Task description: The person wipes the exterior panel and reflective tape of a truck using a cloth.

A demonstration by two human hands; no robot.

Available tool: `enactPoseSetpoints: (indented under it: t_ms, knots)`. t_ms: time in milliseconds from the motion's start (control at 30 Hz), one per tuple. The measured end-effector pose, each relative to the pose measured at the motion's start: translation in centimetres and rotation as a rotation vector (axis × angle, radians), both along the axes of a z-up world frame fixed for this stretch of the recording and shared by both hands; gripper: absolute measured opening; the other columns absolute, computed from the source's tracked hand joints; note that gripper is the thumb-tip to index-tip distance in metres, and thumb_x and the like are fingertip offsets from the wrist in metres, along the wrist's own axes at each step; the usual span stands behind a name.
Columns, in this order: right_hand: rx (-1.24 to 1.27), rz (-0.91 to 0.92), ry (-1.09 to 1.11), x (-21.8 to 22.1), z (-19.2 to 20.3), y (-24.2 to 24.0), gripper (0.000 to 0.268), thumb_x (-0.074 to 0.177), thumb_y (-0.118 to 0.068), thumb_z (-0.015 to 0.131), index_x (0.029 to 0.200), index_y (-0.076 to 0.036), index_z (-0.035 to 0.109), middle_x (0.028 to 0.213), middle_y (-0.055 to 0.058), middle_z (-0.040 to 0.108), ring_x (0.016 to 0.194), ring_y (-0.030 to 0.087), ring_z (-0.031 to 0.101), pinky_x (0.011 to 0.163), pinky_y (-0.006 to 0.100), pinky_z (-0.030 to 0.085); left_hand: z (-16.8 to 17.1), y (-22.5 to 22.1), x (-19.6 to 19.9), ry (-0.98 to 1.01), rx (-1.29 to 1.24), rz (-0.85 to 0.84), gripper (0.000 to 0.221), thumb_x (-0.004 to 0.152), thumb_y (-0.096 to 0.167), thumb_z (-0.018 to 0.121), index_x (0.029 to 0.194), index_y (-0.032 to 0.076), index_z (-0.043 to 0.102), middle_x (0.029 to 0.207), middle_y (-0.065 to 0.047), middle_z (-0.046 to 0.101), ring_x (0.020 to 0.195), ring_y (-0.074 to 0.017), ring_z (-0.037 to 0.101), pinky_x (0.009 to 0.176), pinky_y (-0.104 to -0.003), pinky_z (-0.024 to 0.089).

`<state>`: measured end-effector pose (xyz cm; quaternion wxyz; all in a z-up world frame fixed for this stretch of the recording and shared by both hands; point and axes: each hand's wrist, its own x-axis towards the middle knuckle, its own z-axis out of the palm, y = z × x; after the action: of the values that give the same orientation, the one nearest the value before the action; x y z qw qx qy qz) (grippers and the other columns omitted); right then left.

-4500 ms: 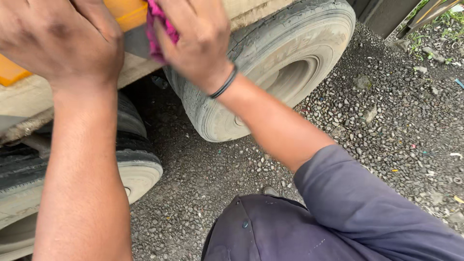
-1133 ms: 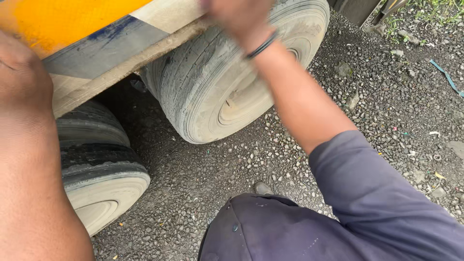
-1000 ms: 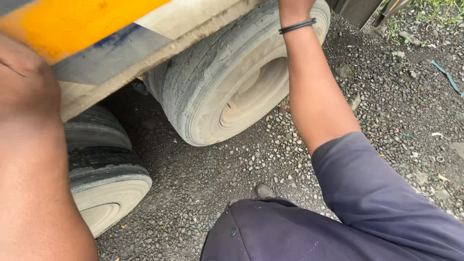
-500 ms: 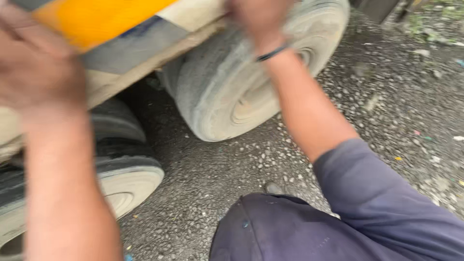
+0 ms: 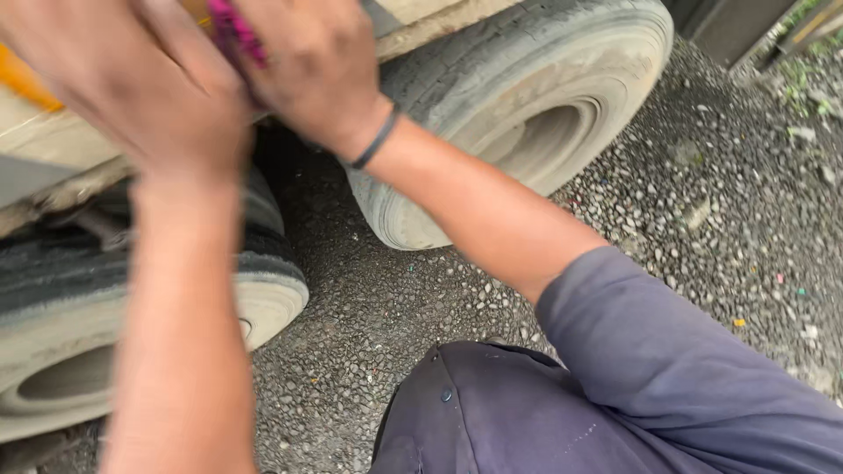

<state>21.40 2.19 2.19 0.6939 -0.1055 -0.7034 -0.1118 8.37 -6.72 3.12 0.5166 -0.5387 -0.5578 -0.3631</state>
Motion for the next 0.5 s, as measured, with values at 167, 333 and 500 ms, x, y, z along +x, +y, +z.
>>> enactPoseSetpoints:
  t_ms: [167, 333, 500]
  knots:
    - [-0.173, 0.136, -0.217, 2.0, -0.2, 0.5, 0.026, 0.091, -0.029, 0.077, 0.11, -0.014, 0.069, 0.095, 0.011, 0.072, 0.087, 0.035, 0.069, 0.078, 0.048, 0.053, -3.9, -1.6, 7.4, -0.562, -0.103, -0.523, 0.042, 0.108, -0.003, 0.048, 0.15, 0.001, 0.049, 0.156, -0.023, 0.052, 0.15, -0.0411, 0.048, 0.131, -0.046, 0.034]
    - [-0.219, 0.305, -0.379, 4.7, -0.3, 2.0, 0.029, 0.095, -0.022, 0.074, 0.117, -0.006, 0.063, 0.104, 0.019, 0.07, 0.097, 0.042, 0.067, 0.084, 0.051, 0.053, -5.1, -0.6, 9.3, -0.504, -0.151, -0.536, 0.062, 0.101, -0.005, 0.062, 0.157, -0.003, 0.034, 0.162, -0.023, 0.038, 0.153, -0.0417, 0.038, 0.131, -0.046, 0.033]
    - [-0.412, 0.542, -0.697, 9.4, 2.5, 2.5, 0.035, 0.091, -0.014, 0.065, 0.123, 0.0, 0.058, 0.105, 0.023, 0.068, 0.099, 0.038, 0.07, 0.088, 0.044, 0.057, -4.0, 1.5, 10.2, -0.35, -0.103, -0.213, 0.06, 0.092, -0.004, 0.065, 0.149, -0.002, 0.046, 0.153, -0.021, 0.043, 0.143, -0.0441, 0.041, 0.122, -0.049, 0.04]
